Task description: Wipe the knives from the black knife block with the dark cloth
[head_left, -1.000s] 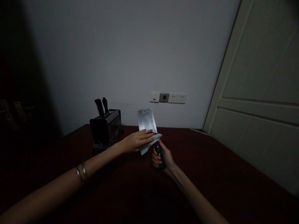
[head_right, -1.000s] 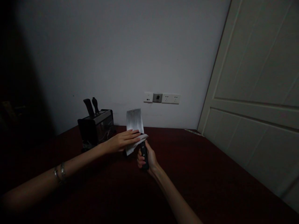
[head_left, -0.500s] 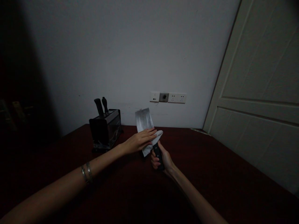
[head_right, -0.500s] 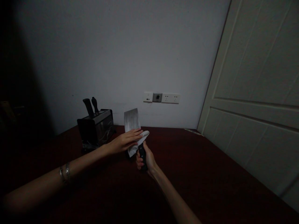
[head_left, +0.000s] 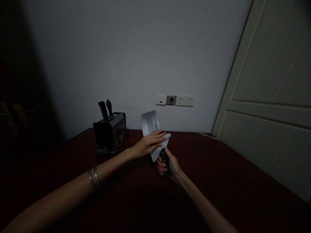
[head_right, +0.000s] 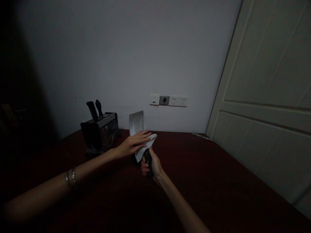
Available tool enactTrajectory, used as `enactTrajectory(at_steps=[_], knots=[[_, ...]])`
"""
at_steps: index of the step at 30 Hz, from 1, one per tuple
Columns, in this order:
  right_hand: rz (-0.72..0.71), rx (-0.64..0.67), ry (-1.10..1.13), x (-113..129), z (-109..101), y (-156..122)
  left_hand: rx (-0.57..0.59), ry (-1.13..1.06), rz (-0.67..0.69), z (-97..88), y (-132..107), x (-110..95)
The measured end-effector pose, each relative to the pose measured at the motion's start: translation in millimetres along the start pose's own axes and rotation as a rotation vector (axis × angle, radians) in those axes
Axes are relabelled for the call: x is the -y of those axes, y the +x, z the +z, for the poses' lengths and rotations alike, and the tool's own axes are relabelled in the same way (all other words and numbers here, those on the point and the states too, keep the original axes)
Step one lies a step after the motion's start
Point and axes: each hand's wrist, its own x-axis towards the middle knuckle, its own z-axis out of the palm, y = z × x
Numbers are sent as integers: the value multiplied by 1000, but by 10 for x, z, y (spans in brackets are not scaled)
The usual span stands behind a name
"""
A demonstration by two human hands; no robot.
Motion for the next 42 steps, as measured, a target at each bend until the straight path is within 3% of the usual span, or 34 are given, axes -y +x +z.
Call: enactTrajectory(at_steps=[4,9,13,22,25,31,33,38,42], knots=[[-2,-49,-12,-34,-16,2,98,43,51,-26,134,-14],[-51,72,-1,33,-55,-33,216,34,77,-158,153,-9],[-55,90,1,25,-55,-26,221,47,78,-192,88,-11],[-41,-63,-60,-18,-64,12,177,136,135,-70,81,-31],[-65,-73,-123,24,-67,3,65,138,107,-86,59,-32],[-140,-97,-236,-2,-119,54,-502,41,-181,-352,142,30],[-225,-123,-304,-16,-139,77,-625,49,-251,-481,185,92],[-466,-222,-536,-9,-105,68,-757,255,-299,-650,254,193],[-433,-264,-575,-61,-41,59,-686,428,-230,-593,272,144]])
